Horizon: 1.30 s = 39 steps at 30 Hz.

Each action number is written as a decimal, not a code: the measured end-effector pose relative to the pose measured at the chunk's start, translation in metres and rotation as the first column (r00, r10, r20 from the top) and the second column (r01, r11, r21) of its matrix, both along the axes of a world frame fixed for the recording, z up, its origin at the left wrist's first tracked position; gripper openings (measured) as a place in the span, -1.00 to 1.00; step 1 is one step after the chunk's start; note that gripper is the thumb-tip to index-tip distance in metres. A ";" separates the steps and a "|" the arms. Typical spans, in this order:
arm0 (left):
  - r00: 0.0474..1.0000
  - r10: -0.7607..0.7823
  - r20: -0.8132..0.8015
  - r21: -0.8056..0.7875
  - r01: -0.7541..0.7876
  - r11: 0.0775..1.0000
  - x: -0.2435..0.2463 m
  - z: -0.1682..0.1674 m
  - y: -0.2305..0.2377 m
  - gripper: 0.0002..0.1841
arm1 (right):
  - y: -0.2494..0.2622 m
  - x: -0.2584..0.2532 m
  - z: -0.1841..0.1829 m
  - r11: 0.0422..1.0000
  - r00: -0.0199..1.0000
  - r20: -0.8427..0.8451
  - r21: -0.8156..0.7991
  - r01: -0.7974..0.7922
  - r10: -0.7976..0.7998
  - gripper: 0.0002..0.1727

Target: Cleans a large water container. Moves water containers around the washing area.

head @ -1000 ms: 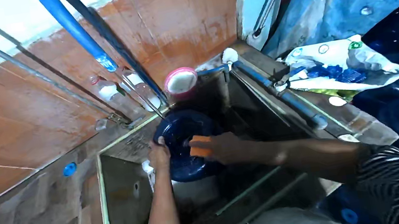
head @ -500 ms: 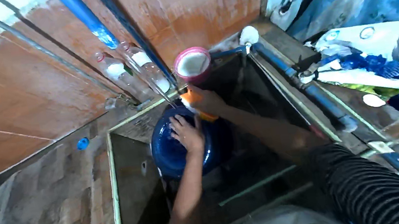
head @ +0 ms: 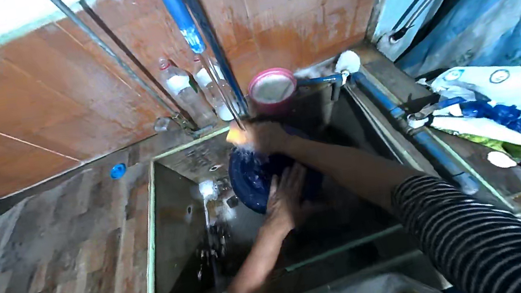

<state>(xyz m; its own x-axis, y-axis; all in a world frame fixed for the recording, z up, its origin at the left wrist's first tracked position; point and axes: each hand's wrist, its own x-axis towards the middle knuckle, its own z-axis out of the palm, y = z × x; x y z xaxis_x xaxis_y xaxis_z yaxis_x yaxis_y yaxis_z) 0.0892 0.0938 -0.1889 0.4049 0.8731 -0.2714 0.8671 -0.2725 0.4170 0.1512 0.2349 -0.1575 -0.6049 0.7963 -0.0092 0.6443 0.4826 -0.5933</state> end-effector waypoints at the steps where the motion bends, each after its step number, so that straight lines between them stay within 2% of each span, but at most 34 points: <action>1: 0.999 0.029 -0.018 0.060 -0.028 0.998 -0.004 -0.003 -0.001 -0.30 | 0.008 0.003 -0.001 0.993 0.993 0.023 0.036 0.115 -0.116 -0.29; 2: 0.998 0.068 -0.012 0.141 -0.066 0.988 -0.008 -0.008 -0.001 -0.41 | 0.006 0.004 -0.007 0.982 0.987 0.020 0.101 0.160 -0.162 -0.30; 3: 0.993 0.115 0.034 0.269 -0.120 0.956 -0.012 -0.016 -0.003 -0.51 | -0.005 0.006 -0.014 0.979 0.989 0.012 0.148 0.142 -0.145 -0.33; 5: 0.970 0.174 0.172 0.577 -0.243 0.780 -0.024 -0.042 -0.007 -0.66 | -0.037 0.022 -0.013 0.996 0.998 0.036 0.073 0.046 -0.049 -0.33; 6: 0.953 0.212 0.217 0.625 -0.303 0.719 -0.030 -0.050 -0.010 -0.67 | -0.049 0.036 -0.004 0.999 0.996 0.081 -0.029 0.036 -0.034 -0.31; 8: 0.887 0.374 0.273 0.549 -0.462 0.697 -0.043 -0.053 -0.019 -0.51 | -0.071 0.074 0.011 0.981 0.987 0.149 -0.169 0.091 -0.066 -0.28; 10: 0.800 0.523 0.293 0.409 -0.599 0.688 -0.049 -0.049 -0.018 -0.33 | -0.096 0.115 0.010 0.965 0.978 0.116 -0.178 0.194 -0.175 -0.28; 14: 0.770 0.508 0.385 0.298 -0.625 0.722 -0.052 -0.039 0.001 -0.34 | -0.118 0.184 -0.010 0.904 0.917 0.108 -0.162 0.397 -0.383 -0.35; 16: 0.752 0.496 0.433 0.255 -0.631 0.733 -0.061 -0.040 0.010 -0.27 | -0.111 0.224 -0.017 0.854 0.855 0.073 -0.057 0.517 -0.513 -0.47; 18: 0.707 0.510 0.491 0.203 -0.662 0.722 -0.077 -0.043 0.012 -0.09 | -0.097 0.269 -0.021 0.714 0.716 0.006 0.096 0.694 -0.698 -0.43; 20: 0.652 0.534 0.538 0.129 -0.690 0.712 -0.094 -0.047 0.013 0.03 | -0.077 0.318 -0.026 0.501 0.502 0.024 0.126 0.856 -0.865 -0.22; 22: 0.624 0.533 0.571 0.088 -0.692 0.716 -0.109 -0.048 0.010 0.02 | -0.055 0.349 -0.034 0.360 0.352 0.111 0.065 0.931 -0.929 -0.09; 24: 0.626 0.521 0.580 0.075 -0.678 0.732 -0.120 -0.051 0.007 0.00 | -0.034 0.354 -0.036 0.312 0.311 0.182 -0.022 0.950 -0.933 -0.07; 26: 0.637 0.525 0.564 0.058 -0.665 0.744 -0.128 -0.052 0.003 0.00 | -0.018 0.348 -0.037 0.299 0.300 0.221 -0.042 0.953 -0.928 -0.09; 28: 0.651 0.537 0.537 0.051 -0.660 0.749 -0.134 -0.053 -0.001 -0.01 | -0.003 0.344 -0.039 0.314 0.316 0.231 -0.049 0.948 -0.920 -0.15; 30: 0.657 0.551 0.515 0.050 -0.665 0.745 -0.138 -0.053 -0.004 -0.03 | 0.010 0.333 -0.036 0.379 0.388 0.183 -0.082 0.922 -0.903 -0.23; 32: 0.662 0.568 0.489 0.032 -0.664 0.747 -0.141 -0.052 -0.008 -0.03 | 0.020 0.304 -0.025 0.468 0.468 0.179 -0.046 0.883 -0.865 -0.26; 34: 0.669 0.561 0.488 0.028 -0.654 0.756 -0.145 -0.053 -0.008 -0.03 | 0.020 0.245 -0.004 0.621 0.608 0.145 0.061 0.781 -0.780 -0.30; 35: 0.676 0.551 0.489 0.027 -0.643 0.765 -0.146 -0.054 -0.008 -0.04 | 0.018 0.212 0.001 0.729 0.724 0.092 0.134 0.671 -0.684 -0.32; 36: 0.683 0.533 0.500 0.023 -0.625 0.780 -0.146 -0.053 -0.008 -0.06 | 0.019 0.177 0.002 0.836 0.848 0.053 0.209 0.507 -0.528 -0.34; 37: 0.689 0.508 0.517 0.022 -0.604 0.796 -0.147 -0.052 -0.009 -0.09 | 0.022 0.139 -0.001 0.925 0.942 0.047 0.212 0.317 -0.333 -0.31; 38: 0.707 0.474 0.524 0.041 -0.577 0.816 -0.147 -0.053 -0.010 -0.11 | 0.026 0.103 -0.005 0.975 0.989 0.061 0.187 0.118 -0.131 -0.28; 39: 0.731 0.435 0.525 0.080 -0.552 0.830 -0.147 -0.054 -0.010 -0.13 | 0.031 0.068 -0.010 0.984 0.995 0.089 0.165 -0.061 0.047 -0.28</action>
<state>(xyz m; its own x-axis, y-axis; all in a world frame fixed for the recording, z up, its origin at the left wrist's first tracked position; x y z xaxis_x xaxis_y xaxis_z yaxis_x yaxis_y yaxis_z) -0.0576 0.0835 -0.2428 -0.0767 0.9957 0.0524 0.6170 0.0062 0.7870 0.2195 0.2655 -0.1676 -0.6495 0.7572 0.0684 0.6590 0.6056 -0.4462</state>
